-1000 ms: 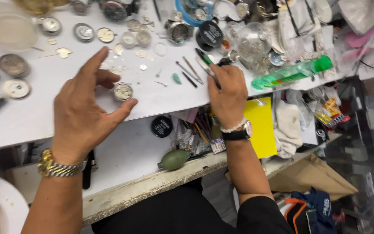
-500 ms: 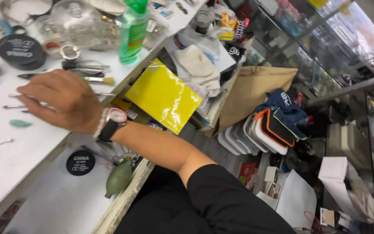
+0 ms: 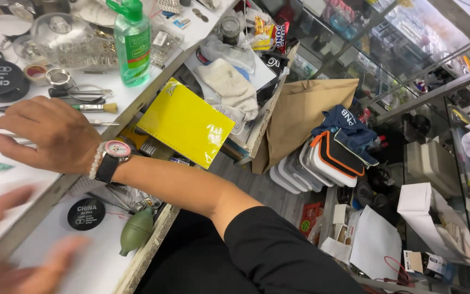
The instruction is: Repairing or assembling a watch movement by placing tiny components using tweezers.
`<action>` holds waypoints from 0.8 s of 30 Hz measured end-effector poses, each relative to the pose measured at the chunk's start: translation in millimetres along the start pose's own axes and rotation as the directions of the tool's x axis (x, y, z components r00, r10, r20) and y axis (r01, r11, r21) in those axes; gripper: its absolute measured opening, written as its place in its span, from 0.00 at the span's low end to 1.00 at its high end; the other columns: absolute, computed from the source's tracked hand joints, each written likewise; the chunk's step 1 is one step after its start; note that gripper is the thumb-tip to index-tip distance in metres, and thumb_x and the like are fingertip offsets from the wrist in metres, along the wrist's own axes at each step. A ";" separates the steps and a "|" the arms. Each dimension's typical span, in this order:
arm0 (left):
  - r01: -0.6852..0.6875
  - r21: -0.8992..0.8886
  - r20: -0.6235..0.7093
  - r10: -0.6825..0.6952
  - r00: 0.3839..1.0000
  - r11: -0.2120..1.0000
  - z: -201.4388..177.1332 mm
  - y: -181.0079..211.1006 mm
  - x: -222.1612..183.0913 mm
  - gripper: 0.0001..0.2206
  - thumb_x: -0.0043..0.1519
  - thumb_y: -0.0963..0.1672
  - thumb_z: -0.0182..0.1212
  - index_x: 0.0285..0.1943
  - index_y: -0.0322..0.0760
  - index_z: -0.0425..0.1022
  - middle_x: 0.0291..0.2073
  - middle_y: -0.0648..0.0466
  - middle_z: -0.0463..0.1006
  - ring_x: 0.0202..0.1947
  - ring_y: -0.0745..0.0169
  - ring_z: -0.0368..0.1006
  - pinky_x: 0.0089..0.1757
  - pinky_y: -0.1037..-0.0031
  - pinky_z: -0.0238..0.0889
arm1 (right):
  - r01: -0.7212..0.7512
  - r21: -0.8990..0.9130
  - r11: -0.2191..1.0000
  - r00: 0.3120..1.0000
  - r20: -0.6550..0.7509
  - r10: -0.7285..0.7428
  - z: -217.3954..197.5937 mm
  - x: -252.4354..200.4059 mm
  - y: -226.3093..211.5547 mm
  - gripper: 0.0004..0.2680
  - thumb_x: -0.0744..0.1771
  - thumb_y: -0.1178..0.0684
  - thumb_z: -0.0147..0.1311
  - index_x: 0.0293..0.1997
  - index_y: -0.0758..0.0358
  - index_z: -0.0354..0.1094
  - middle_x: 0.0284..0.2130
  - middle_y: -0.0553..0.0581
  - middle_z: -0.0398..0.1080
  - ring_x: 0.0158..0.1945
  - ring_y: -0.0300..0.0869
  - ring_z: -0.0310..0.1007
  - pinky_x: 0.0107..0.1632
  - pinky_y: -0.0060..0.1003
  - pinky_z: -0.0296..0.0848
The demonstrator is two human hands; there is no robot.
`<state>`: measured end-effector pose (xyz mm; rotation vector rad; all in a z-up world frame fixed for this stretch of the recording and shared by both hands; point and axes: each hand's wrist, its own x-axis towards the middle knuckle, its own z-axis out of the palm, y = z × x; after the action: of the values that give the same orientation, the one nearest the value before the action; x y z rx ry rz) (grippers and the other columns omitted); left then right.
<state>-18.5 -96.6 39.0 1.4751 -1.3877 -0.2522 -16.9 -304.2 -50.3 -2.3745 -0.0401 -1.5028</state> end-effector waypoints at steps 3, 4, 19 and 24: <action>-0.179 -0.187 0.031 0.188 0.982 0.966 82.6 103.1 41.4 0.41 0.46 0.55 0.64 0.67 0.30 0.66 0.64 0.45 0.74 0.66 0.51 0.71 0.65 0.60 0.62 | 0.000 -0.023 1.000 1.000 -0.003 0.000 -2.9 1.4 -3.1 0.06 0.68 0.48 0.59 0.46 0.51 0.71 0.41 0.51 0.75 0.41 0.47 0.78 0.49 0.44 0.77; -0.304 -0.370 0.029 0.337 0.941 0.878 103.5 128.1 59.6 0.39 0.54 0.63 0.55 0.66 0.35 0.68 0.63 0.48 0.76 0.65 0.50 0.74 0.65 0.55 0.65 | 0.015 -0.022 1.000 1.000 -0.001 -0.015 -2.7 2.2 -2.3 0.07 0.68 0.48 0.60 0.47 0.52 0.70 0.41 0.53 0.75 0.41 0.48 0.78 0.49 0.45 0.78; -0.297 -0.461 0.557 0.533 0.637 0.836 193.0 165.5 72.7 0.40 0.53 0.66 0.30 0.37 0.34 0.78 0.29 0.46 0.81 0.34 0.38 0.77 0.42 0.54 0.64 | -0.010 0.051 0.999 0.999 -0.042 0.013 0.4 -1.6 1.3 0.08 0.69 0.44 0.57 0.50 0.51 0.70 0.43 0.52 0.76 0.45 0.47 0.80 0.53 0.46 0.82; -0.296 -0.464 0.563 0.536 0.629 0.835 192.5 163.4 73.3 0.43 0.52 0.67 0.28 0.45 0.35 0.79 0.32 0.46 0.81 0.35 0.39 0.76 0.44 0.54 0.63 | -0.031 0.043 0.999 0.999 -0.010 0.031 5.1 -3.7 4.2 0.09 0.69 0.43 0.57 0.50 0.50 0.70 0.43 0.52 0.77 0.44 0.46 0.80 0.52 0.45 0.82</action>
<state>-236.4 -221.8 116.2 0.7291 -2.1179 -0.7384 -13.2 -306.1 -56.7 -2.3227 -0.0325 -1.4859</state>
